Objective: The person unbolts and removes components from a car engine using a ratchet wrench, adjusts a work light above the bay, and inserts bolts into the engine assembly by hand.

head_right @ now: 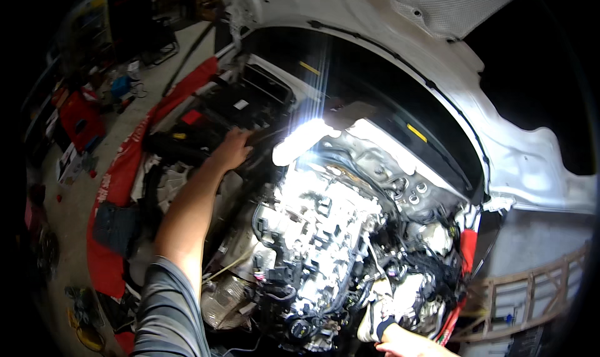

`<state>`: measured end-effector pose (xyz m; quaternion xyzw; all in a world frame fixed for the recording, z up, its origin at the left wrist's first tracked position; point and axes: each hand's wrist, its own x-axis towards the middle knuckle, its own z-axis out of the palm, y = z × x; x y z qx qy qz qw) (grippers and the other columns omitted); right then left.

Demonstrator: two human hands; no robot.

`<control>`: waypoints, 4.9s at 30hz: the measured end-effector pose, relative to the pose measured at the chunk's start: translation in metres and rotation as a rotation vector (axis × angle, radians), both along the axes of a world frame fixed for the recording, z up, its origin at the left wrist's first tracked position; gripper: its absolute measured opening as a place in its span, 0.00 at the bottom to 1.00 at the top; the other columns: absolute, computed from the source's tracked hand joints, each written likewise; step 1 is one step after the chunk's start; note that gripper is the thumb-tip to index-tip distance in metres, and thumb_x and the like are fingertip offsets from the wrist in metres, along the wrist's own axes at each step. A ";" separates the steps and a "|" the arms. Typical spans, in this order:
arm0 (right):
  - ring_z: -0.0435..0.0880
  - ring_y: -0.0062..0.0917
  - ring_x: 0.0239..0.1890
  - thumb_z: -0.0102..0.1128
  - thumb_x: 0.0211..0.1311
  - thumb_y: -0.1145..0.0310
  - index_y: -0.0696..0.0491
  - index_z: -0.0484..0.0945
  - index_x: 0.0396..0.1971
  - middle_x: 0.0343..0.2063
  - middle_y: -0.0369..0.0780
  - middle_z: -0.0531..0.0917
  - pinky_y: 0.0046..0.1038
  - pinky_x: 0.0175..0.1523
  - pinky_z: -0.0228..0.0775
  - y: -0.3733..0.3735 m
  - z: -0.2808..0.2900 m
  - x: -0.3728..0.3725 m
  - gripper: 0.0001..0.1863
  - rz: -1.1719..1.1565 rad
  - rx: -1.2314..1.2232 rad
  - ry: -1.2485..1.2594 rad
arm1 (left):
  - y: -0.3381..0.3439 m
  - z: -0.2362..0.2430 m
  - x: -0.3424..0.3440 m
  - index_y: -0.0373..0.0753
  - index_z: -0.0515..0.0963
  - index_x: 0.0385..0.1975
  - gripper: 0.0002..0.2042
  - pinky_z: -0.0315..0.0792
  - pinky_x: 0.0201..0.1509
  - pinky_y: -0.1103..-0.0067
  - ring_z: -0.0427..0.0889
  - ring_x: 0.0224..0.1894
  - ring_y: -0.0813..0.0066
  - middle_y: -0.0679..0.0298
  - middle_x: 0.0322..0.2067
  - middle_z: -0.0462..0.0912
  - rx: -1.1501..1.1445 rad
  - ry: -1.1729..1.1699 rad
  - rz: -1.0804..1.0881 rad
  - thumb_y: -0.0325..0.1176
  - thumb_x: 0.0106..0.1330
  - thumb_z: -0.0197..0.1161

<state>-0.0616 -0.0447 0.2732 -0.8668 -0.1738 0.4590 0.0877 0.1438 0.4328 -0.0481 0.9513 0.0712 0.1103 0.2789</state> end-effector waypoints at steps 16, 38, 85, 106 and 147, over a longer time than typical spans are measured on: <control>0.84 0.37 0.46 0.62 0.64 0.52 0.51 0.71 0.61 0.43 0.45 0.84 0.35 0.52 0.74 -0.026 -0.013 0.003 0.29 0.138 0.051 0.038 | -0.013 -0.030 -0.011 0.43 0.77 0.47 0.22 0.68 0.57 0.62 0.78 0.48 0.56 0.58 0.40 0.81 0.531 -0.035 0.121 0.38 0.51 0.71; 0.86 0.30 0.44 0.61 0.66 0.57 0.55 0.70 0.61 0.41 0.45 0.85 0.29 0.48 0.77 -0.027 -0.008 -0.006 0.28 0.139 0.074 0.079 | -0.029 -0.046 -0.021 0.40 0.71 0.47 0.18 0.70 0.47 0.62 0.79 0.41 0.62 0.62 0.34 0.80 0.785 -0.163 0.093 0.35 0.59 0.68; 0.82 0.42 0.27 0.56 0.56 0.79 0.57 0.72 0.30 0.28 0.47 0.78 0.35 0.30 0.78 -0.078 -0.353 0.330 0.04 0.361 0.647 -0.587 | -0.489 -0.006 -0.014 0.39 0.75 0.44 0.09 0.73 0.41 0.78 0.74 0.33 0.77 0.70 0.29 0.75 -2.326 0.179 0.880 0.34 0.74 0.50; 0.83 0.41 0.23 0.56 0.59 0.75 0.55 0.72 0.29 0.27 0.44 0.80 0.37 0.26 0.77 -0.074 -0.338 0.338 0.02 0.536 0.542 -0.549 | -0.486 -0.011 -0.017 0.37 0.71 0.48 0.10 0.74 0.45 0.78 0.77 0.35 0.74 0.67 0.32 0.76 -2.300 0.178 0.862 0.26 0.71 0.47; 0.83 0.46 0.30 0.62 0.61 0.65 0.58 0.77 0.33 0.32 0.49 0.83 0.42 0.32 0.76 -0.073 -0.334 0.341 0.11 0.387 0.438 -0.528 | -0.496 -0.007 -0.028 0.37 0.72 0.48 0.10 0.74 0.45 0.77 0.78 0.35 0.72 0.65 0.32 0.78 -2.394 0.116 0.765 0.27 0.71 0.47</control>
